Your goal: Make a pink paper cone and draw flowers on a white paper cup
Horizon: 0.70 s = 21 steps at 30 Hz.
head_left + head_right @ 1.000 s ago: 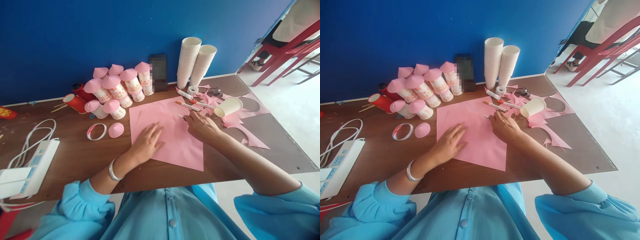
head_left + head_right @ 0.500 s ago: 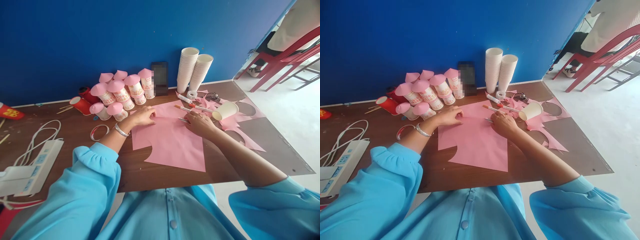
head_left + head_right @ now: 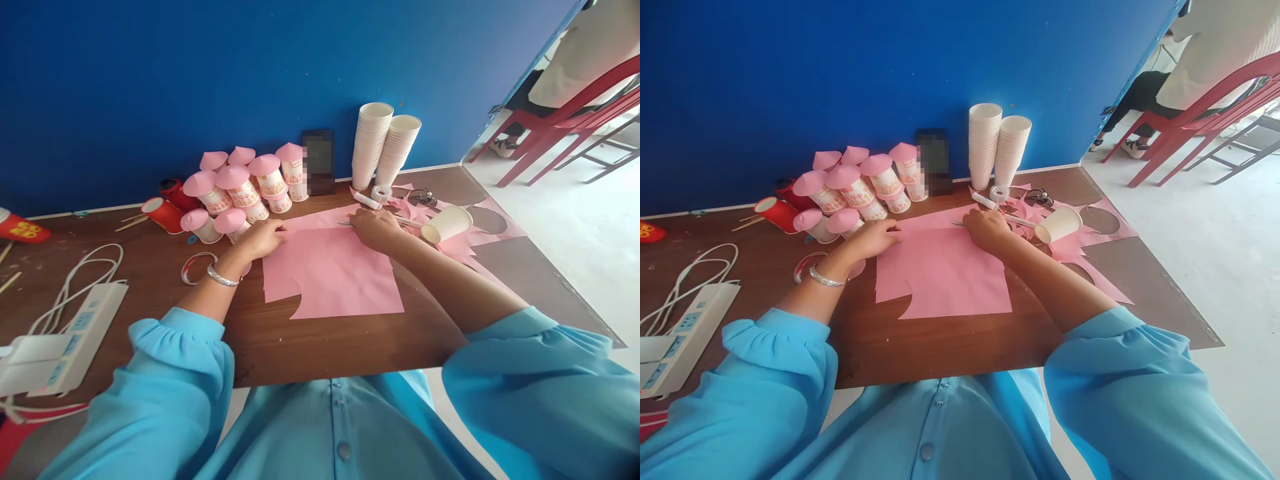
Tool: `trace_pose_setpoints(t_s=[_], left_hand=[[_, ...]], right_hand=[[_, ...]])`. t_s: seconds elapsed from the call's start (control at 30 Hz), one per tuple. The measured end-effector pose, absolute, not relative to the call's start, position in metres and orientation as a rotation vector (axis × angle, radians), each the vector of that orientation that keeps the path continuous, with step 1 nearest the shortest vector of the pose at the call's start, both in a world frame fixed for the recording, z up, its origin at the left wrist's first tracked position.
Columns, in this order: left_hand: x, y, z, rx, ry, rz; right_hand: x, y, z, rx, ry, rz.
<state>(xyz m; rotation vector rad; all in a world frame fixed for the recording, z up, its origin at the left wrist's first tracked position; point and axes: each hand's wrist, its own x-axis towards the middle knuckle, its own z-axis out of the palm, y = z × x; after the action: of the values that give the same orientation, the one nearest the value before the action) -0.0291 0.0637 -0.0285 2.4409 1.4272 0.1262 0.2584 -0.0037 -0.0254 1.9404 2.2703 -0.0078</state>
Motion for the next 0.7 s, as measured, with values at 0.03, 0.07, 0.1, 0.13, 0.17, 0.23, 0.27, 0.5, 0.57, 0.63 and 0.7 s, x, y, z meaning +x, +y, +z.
trace_pose_setpoints(t_s=[0.03,0.07,0.1,0.13,0.17,0.23,0.27,0.5,0.57,0.63,0.7], left_hand=[[-0.031,0.064,-0.029,2.452,1.450,0.134],[-0.032,0.063,-0.030,2.466,1.460,0.140],[-0.032,0.063,-0.031,2.482,1.463,0.147],[-0.032,0.062,-0.031,2.500,1.463,0.159],[-0.031,0.060,-0.032,2.517,1.467,0.178],[-0.027,0.054,-0.032,2.554,1.488,0.250],[-0.024,0.050,-0.033,2.582,1.490,0.299],[0.008,-0.004,-0.056,2.780,0.863,0.151],[0.012,-0.015,-0.062,2.744,0.816,0.013],[0.013,-0.020,-0.064,2.713,0.844,-0.043],[0.012,-0.023,-0.062,2.692,0.891,-0.047]], right_hand=[[0.256,-0.001,-0.029,1.936,2.280,0.008],[0.255,0.000,-0.031,1.942,2.283,0.028],[0.254,0.002,-0.033,1.952,2.284,0.049],[0.254,0.002,-0.035,1.959,2.290,0.066],[0.254,0.002,-0.036,1.966,2.295,0.083],[0.254,-0.002,-0.038,1.992,2.297,0.117],[0.254,-0.005,-0.039,2.008,2.296,0.136],[0.244,-0.026,-0.052,2.010,2.337,0.168],[0.244,-0.026,-0.056,1.979,2.362,0.153],[0.246,-0.024,-0.058,1.978,2.363,0.155],[0.248,-0.024,-0.058,2.012,2.339,0.173]])
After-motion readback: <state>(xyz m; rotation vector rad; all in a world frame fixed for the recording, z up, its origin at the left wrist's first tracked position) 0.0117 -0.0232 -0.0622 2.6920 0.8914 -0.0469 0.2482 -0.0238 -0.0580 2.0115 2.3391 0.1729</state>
